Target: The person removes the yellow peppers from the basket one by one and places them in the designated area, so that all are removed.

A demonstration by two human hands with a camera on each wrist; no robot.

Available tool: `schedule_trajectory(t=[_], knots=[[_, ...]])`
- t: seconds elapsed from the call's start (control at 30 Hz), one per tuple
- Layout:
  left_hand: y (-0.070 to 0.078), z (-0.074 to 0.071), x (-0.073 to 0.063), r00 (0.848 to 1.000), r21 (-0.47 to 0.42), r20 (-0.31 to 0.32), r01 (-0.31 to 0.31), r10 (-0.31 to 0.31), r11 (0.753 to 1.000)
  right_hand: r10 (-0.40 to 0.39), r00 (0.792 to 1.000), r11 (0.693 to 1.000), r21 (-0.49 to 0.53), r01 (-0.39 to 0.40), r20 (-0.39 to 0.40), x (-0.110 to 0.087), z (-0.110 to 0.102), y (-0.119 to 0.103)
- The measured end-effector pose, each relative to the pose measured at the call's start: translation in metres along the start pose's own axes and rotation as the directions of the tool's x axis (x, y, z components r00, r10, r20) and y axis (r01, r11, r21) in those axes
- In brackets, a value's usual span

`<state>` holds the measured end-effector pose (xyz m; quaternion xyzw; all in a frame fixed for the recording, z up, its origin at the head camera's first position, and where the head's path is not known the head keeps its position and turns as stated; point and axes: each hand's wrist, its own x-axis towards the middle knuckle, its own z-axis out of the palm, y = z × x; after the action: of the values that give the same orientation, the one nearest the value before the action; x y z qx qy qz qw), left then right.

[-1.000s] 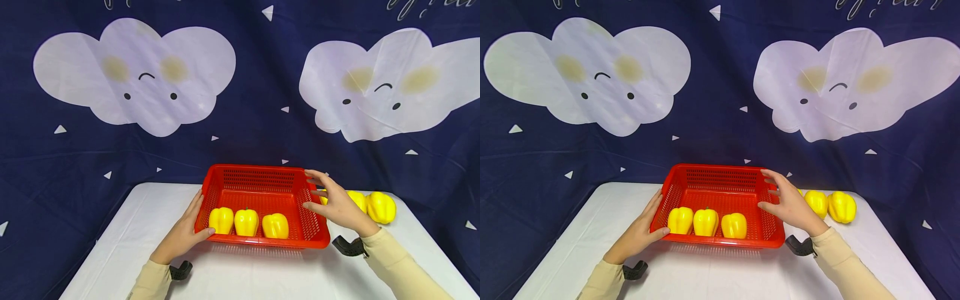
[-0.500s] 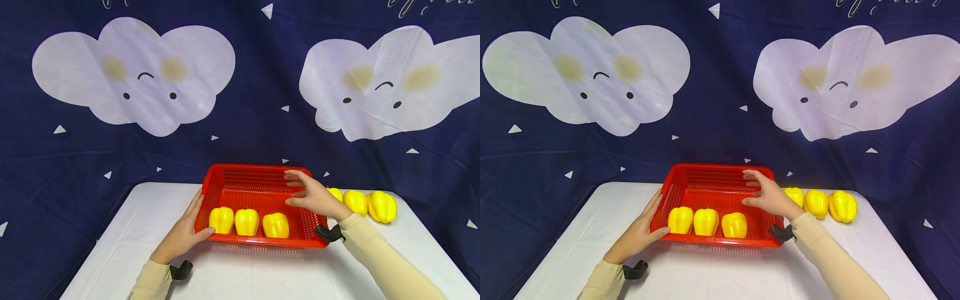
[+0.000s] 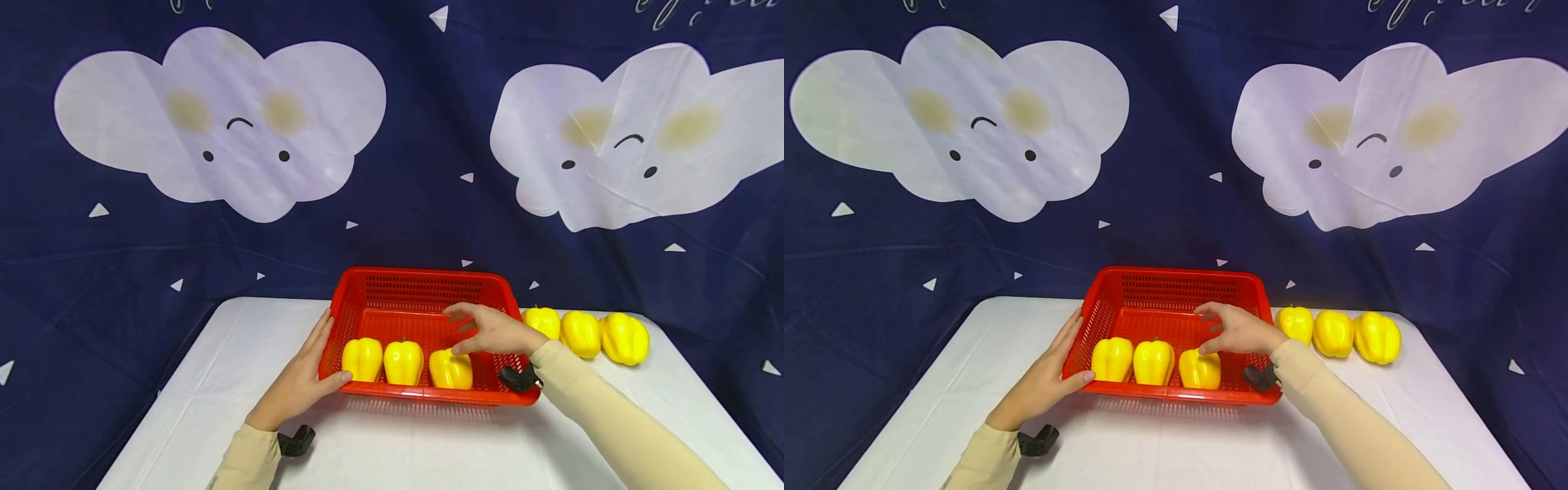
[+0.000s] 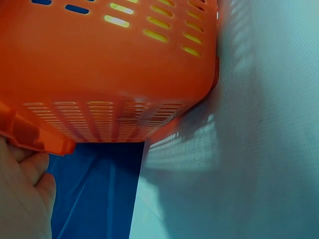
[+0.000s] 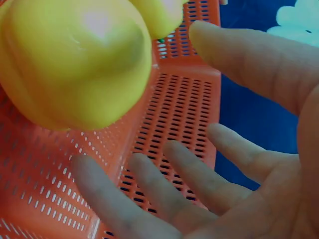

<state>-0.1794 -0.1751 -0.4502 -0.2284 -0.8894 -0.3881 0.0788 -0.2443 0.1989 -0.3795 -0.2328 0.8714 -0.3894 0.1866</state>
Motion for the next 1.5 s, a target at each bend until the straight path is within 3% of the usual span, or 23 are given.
schedule_trajectory(t=[0.2, 0.37, 0.7, 1.0, 1.5], knots=[[-0.001, 0.001, 0.000, 1.000, 0.005, 0.002, 0.004, -0.004, 1.000, 0.053, 0.992, 0.997, -0.060, -0.047, 0.111, 0.007, 0.006, 0.000], [-0.001, 0.001, 0.000, 1.000, 0.011, 0.007, -0.002, 0.002, 1.000, 0.046, 0.982, 0.991, -0.129, -0.022, 0.185, 0.009, 0.011, -0.001], [0.001, 0.000, -0.001, 1.000, 0.009, -0.001, -0.006, 0.006, 1.000, 0.125, 0.965, 0.972, -0.226, -0.071, 0.232, 0.009, 0.017, -0.010], [0.001, 0.000, -0.001, 1.000, 0.014, 0.000, -0.002, 0.002, 1.000, 0.083, 0.956, 0.934, -0.358, 0.024, 0.282, 0.009, 0.023, -0.011], [0.002, -0.001, -0.001, 1.000, 0.014, -0.003, 0.001, -0.001, 1.000, 0.118, 0.957, 0.921, -0.390, -0.005, 0.265, 0.010, 0.025, -0.010]])
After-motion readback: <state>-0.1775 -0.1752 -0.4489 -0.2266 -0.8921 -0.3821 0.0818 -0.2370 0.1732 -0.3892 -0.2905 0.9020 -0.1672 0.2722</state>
